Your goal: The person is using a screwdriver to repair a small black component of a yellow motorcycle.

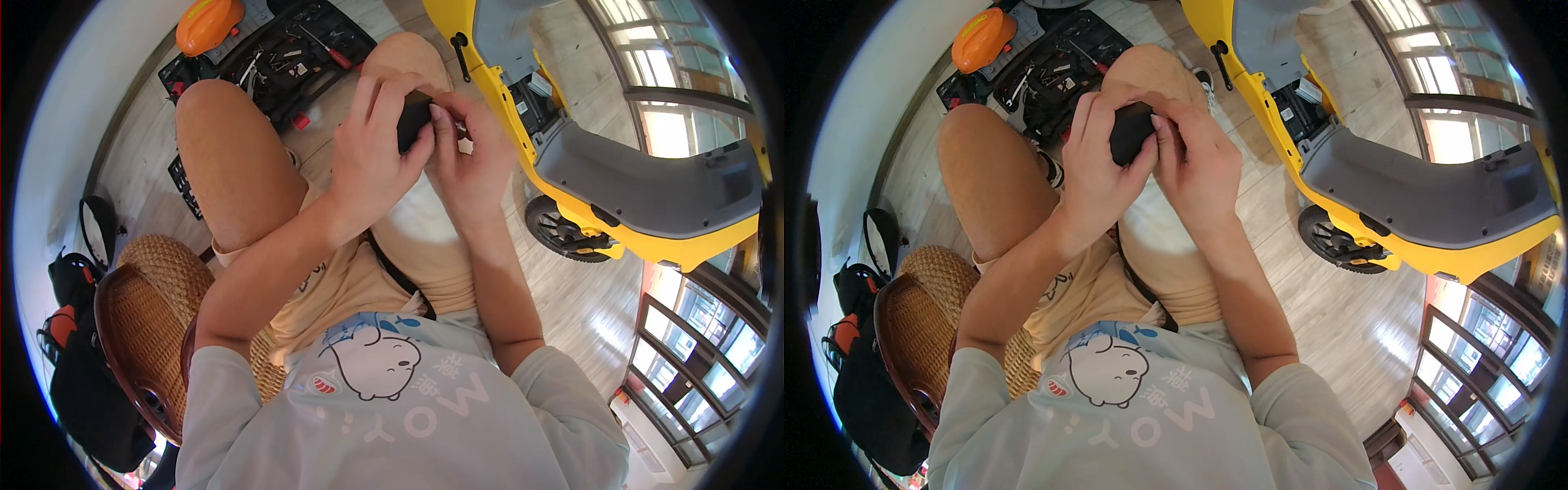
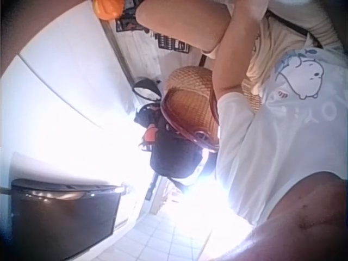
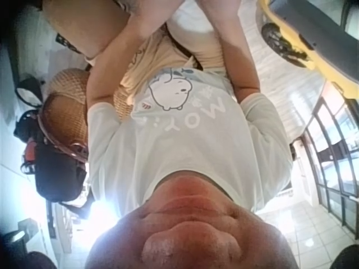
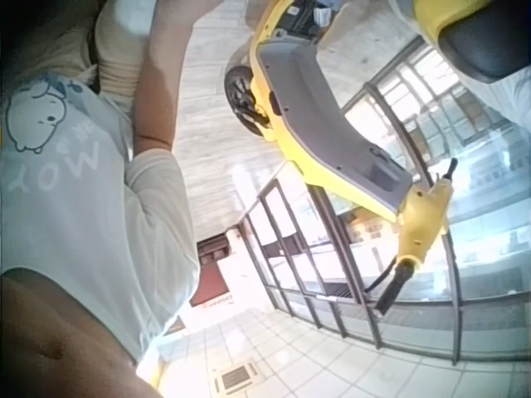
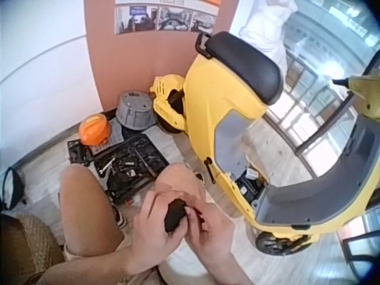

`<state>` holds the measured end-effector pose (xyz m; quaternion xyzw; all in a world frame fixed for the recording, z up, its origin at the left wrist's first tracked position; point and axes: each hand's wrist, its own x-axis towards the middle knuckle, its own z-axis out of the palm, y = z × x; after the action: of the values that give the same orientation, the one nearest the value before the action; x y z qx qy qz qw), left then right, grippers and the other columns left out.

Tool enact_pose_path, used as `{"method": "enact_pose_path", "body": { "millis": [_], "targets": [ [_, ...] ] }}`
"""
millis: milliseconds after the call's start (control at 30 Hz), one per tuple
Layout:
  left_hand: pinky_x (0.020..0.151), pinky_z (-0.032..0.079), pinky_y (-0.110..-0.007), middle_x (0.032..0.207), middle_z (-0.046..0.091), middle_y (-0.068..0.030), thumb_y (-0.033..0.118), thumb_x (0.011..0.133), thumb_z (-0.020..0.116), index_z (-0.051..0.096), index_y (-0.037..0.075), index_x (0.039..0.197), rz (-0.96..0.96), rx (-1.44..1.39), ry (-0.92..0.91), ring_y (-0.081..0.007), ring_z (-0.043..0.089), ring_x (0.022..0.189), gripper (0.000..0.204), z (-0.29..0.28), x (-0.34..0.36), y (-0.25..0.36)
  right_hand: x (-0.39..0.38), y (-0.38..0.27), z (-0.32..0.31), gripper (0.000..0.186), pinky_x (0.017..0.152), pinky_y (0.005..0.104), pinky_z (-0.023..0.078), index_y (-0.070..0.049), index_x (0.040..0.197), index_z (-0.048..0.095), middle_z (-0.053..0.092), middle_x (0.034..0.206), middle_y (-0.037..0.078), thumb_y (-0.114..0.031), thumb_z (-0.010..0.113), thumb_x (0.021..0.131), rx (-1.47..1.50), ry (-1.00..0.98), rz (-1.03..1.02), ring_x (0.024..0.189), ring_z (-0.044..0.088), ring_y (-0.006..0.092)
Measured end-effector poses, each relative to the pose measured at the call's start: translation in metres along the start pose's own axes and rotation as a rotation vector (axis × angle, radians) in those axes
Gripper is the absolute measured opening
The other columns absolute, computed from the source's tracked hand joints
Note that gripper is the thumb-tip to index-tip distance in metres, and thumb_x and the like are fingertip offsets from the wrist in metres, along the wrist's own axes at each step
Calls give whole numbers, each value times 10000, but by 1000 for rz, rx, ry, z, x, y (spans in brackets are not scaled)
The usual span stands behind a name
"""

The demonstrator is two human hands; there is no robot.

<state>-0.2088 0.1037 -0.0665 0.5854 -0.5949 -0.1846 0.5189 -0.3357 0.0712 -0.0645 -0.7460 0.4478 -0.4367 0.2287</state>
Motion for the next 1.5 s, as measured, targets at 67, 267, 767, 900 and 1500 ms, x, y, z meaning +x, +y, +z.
{"method": "enact_pose_path", "body": {
  "millis": [67,267,767,900,1500],
  "targets": [
    [754,523,-374,1026,582,-153,8,740,709,582,40,1147,3,1,-1,-346,615,914,427,-1,0,-1,-1,1,3,146,618,256,512,2,1013,667,674,801,91,-51,700,881,-63,25,-11,682,649,145],
    [648,541,-428,1067,543,-129,89,775,702,566,124,1183,34,53,-17,-359,631,838,432,-1,0,-2,-1,-1,6,146,577,305,503,-31,980,662,648,767,112,-71,720,853,-101,18,75,625,642,240],
    [787,508,-367,895,649,-124,27,690,705,668,35,918,-116,-23,-148,-325,634,887,231,-24,20,-26,6,-11,-30,97,592,202,455,-11,1044,606,644,806,35,-33,546,971,690,-206,723,644,528,64],
    [782,510,-355,908,649,-123,19,674,683,666,34,924,-54,-49,-225,-330,643,876,251,-24,21,-27,4,4,-7,85,612,246,484,-4,1028,604,665,801,75,-37,570,957,223,-195,329,677,607,103],
    [814,491,-332,918,650,-117,-17,700,694,654,8,930,-21,-17,-230,-298,632,881,235,-14,23,-28,1,21,4,90,650,291,511,-22,959,673,691,863,114,-19,671,869,114,-19,76,721,664,235]
  ]
}}
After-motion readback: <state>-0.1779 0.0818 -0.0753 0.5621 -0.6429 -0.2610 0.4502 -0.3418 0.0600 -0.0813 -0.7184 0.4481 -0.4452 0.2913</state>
